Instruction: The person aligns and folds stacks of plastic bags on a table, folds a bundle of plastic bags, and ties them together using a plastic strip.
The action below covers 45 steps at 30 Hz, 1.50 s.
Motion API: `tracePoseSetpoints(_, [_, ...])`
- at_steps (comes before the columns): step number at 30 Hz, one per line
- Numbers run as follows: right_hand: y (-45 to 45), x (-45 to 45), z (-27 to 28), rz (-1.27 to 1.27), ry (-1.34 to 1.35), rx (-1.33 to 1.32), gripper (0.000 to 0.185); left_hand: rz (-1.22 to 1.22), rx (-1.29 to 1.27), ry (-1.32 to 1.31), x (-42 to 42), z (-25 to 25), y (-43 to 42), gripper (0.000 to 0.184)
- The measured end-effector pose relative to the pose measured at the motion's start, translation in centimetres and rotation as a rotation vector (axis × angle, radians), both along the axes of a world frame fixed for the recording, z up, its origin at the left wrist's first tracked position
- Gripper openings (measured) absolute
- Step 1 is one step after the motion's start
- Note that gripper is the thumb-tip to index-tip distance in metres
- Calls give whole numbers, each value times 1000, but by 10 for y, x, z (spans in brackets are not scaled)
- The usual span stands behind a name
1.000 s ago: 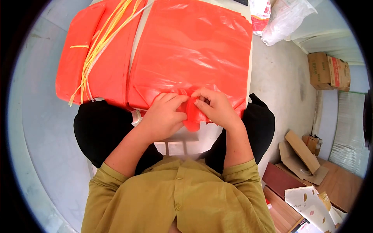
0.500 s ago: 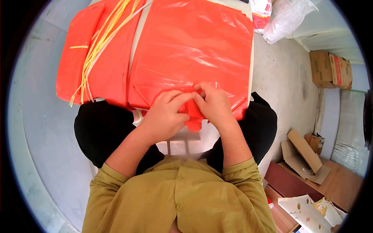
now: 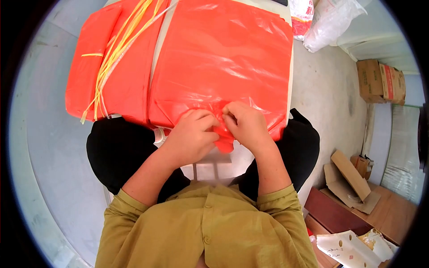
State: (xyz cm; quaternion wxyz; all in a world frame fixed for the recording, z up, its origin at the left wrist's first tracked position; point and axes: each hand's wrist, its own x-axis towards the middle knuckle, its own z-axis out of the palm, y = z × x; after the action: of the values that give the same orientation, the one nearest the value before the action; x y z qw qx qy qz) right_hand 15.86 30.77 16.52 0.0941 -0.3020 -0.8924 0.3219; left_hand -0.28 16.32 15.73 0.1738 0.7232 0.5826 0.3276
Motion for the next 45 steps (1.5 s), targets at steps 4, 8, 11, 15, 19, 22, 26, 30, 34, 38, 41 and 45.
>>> tracePoseSetpoints(4, [2,1,-12,18,163,67,15,-4,1,1,-1,-1,0,21])
tracePoseSetpoints(8, [1,-1,-13,12,161,72,16,-4,-17,3,0,-1,0,20])
tracePoseSetpoints(11, [-1,-2,-16,21,124,129,17,1,-4,-4,-1,-4,1,19])
tracePoseSetpoints(15, [-2,-3,-25,-2,91,205,23,3,-16,0,-1,-3,2,15])
tracePoseSetpoints(19, [-4,-2,-22,-35,72,116,27,16,8,-16,1,-6,3,13])
tracePoseSetpoints(22, [-3,0,-18,-24,74,73,31,23,-10,-69,1,-5,3,14])
tracePoseSetpoints(26, [-9,6,-4,-30,37,193,36,9,-90,-167,-3,9,4,18])
tracePoseSetpoints(30, [-5,14,0,61,62,363,41,197,14,-219,-3,-1,6,30])
tracePoseSetpoints(34, [-8,27,9,63,6,253,46,406,74,209,-4,1,7,47])
tracePoseSetpoints(38, [-13,53,15,84,-15,259,35,395,45,297,-9,-8,5,54])
tracePoseSetpoints(41, [-21,75,51,190,-272,125,26,398,26,265,-9,-7,4,50])
tracePoseSetpoints(45, [-27,104,51,104,-268,110,28,407,-8,218,-10,-4,1,40])
